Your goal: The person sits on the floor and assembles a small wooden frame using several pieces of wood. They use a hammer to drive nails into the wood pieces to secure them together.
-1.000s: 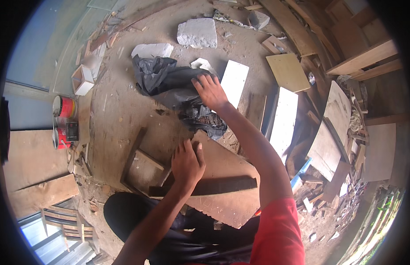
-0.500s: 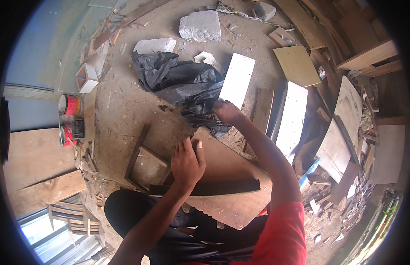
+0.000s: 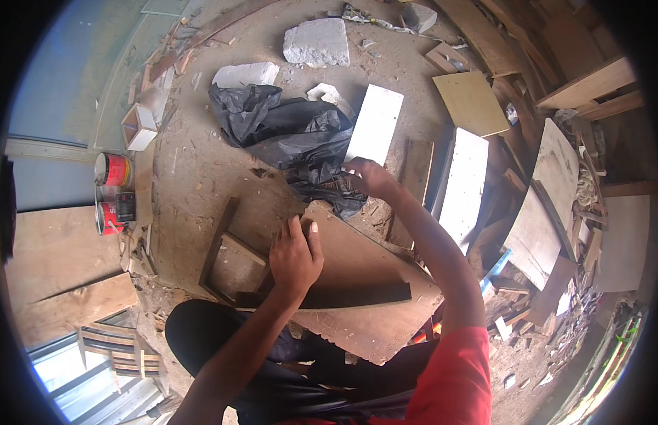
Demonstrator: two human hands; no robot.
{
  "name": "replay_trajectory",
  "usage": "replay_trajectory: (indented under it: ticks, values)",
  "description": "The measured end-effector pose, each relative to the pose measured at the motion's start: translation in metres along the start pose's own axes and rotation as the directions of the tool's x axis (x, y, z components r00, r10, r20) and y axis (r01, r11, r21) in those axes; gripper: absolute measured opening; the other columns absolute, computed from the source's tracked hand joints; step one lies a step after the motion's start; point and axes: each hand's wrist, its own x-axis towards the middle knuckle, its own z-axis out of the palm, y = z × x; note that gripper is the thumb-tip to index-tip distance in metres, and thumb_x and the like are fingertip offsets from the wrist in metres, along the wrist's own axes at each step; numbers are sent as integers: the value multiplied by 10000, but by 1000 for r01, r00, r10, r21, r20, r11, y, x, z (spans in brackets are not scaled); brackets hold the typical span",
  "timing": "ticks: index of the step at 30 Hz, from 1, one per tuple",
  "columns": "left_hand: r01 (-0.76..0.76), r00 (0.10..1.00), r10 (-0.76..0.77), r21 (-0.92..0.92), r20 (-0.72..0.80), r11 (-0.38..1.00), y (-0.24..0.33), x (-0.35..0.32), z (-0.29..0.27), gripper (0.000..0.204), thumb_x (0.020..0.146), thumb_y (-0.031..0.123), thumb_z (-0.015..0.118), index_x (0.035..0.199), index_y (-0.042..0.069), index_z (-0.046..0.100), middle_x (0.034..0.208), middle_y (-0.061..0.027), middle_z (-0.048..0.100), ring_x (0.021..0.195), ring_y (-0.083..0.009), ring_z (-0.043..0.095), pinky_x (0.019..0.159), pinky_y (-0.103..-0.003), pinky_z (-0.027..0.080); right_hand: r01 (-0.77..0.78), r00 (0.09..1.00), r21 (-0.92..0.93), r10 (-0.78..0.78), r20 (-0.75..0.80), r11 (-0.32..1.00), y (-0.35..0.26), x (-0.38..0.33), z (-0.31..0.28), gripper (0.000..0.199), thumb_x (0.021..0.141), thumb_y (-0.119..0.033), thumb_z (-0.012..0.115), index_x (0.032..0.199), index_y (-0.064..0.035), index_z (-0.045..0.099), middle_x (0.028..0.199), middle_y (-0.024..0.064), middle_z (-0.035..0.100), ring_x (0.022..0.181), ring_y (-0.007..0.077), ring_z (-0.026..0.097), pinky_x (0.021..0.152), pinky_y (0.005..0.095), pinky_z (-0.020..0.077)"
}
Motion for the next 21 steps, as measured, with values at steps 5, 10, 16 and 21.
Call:
replay_trajectory:
  ticks: [5,10,16,21]
  values:
    - [-3,1000,3,-7,-14,1000,-2,-1,0,339,1002,303,515,1127,-12,517,957,-204,613,852,-385,653,727,-465,530,11,948,-170,-65,-312,985,-58,29,-33,383,868,-176,727,1219,-43,647,1128,167,674,1057,370,638,927,433,507]
    - [3,1000,-3,-30,-8,1000,-1,0,-2,325,1011,279,503,1136,-21,513,964,-227,612,852,-418,649,729,-478,529,129,936,-582,-293,-197,803,-81,73,-32,322,886,-252,692,1167,-97,668,1218,120,644,1238,305,548,1137,462,349]
    - [27,999,-25,-76,26,997,2,-1,-6,333,1007,285,509,1145,-18,508,979,-230,615,858,-424,644,730,-495,522,132,987,-718,-161,28,683,-36,74,-18,166,922,-174,587,1051,-120,676,1147,55,637,1201,221,529,1099,414,372]
    - [48,998,-45,-68,46,997,-2,1,-6,342,1009,291,505,1150,-21,507,989,-232,617,883,-423,645,742,-488,523,188,909,-590,-366,-198,785,-50,53,-15,343,893,-188,670,1214,-93,595,1232,82,568,1134,259,552,950,402,427]
